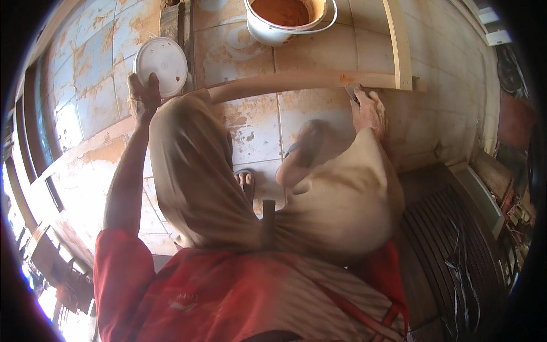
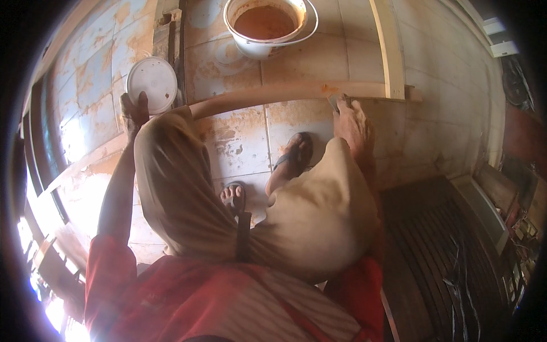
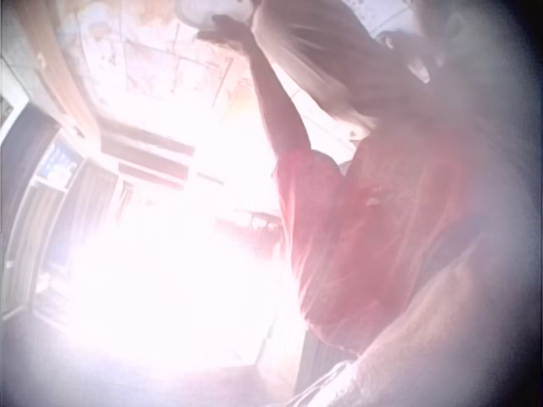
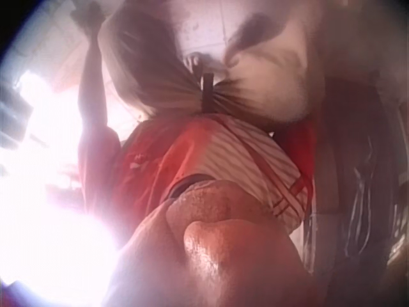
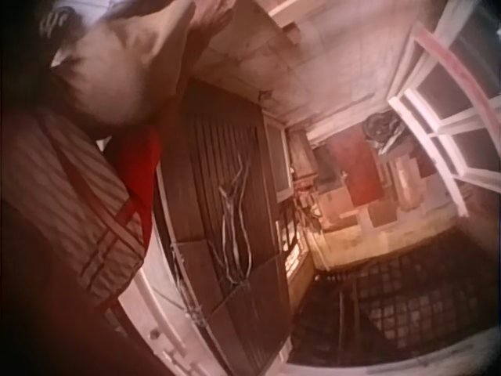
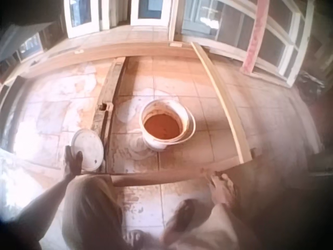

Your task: The person applies putty to a wooden frame using a putty knife. They dip the knife into a bucket of putty and then smooth it along the wooden frame.

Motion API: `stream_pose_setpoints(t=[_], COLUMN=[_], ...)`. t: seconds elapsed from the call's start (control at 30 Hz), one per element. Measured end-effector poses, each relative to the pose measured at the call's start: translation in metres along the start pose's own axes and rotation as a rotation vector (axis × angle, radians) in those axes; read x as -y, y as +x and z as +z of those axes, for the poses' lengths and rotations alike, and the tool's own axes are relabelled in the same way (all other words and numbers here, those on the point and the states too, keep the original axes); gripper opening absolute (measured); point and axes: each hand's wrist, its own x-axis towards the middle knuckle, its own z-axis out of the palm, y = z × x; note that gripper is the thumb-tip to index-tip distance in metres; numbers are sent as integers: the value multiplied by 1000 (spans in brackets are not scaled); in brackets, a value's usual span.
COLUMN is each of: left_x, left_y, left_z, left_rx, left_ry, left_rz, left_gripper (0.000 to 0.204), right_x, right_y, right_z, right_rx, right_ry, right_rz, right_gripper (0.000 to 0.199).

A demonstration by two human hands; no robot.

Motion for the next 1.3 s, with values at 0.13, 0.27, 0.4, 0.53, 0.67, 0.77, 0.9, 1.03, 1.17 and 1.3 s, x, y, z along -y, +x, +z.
stream_pose_setpoints(t=[0.13,0.27,0.4,0.53,0.67,0.77,0.9,1.03,1.17,1.3], left_x=[0,-8,-9,-10,-8,-6,-8,-8,-1,-4], left_y=[2,2,-1,1,0,3,-1,2,2,2], left_z=[-1,-3,-9,-6,-3,-6,-9,-4,-4,-2], left_rx=[7,18,21,21,19,2,-2,2,-8,-12], left_ry=[9,107,71,82,65,119,85,96,116,175], left_rz=[-5,10,12,14,11,11,60,21,10,17], left_gripper=[50,51,52,52,50,49,49,50,50,51], right_x=[-3,-8,-9,-22,-20,-26,-28,-45,-3,3], right_y=[-5,-5,-1,6,4,-4,9,17,13,5], right_z=[-2,3,8,-12,-3,-2,-19,-15,-22,2], right_rx=[-4,-10,-16,37,84,54,12,116,134,4], right_ry=[-5,4,-4,-56,113,-66,-27,-68,85,64], right_rz=[8,29,30,16,208,110,-11,-40,-34,88], right_gripper=[23,22,21,33,37,39,40,39,37,36])
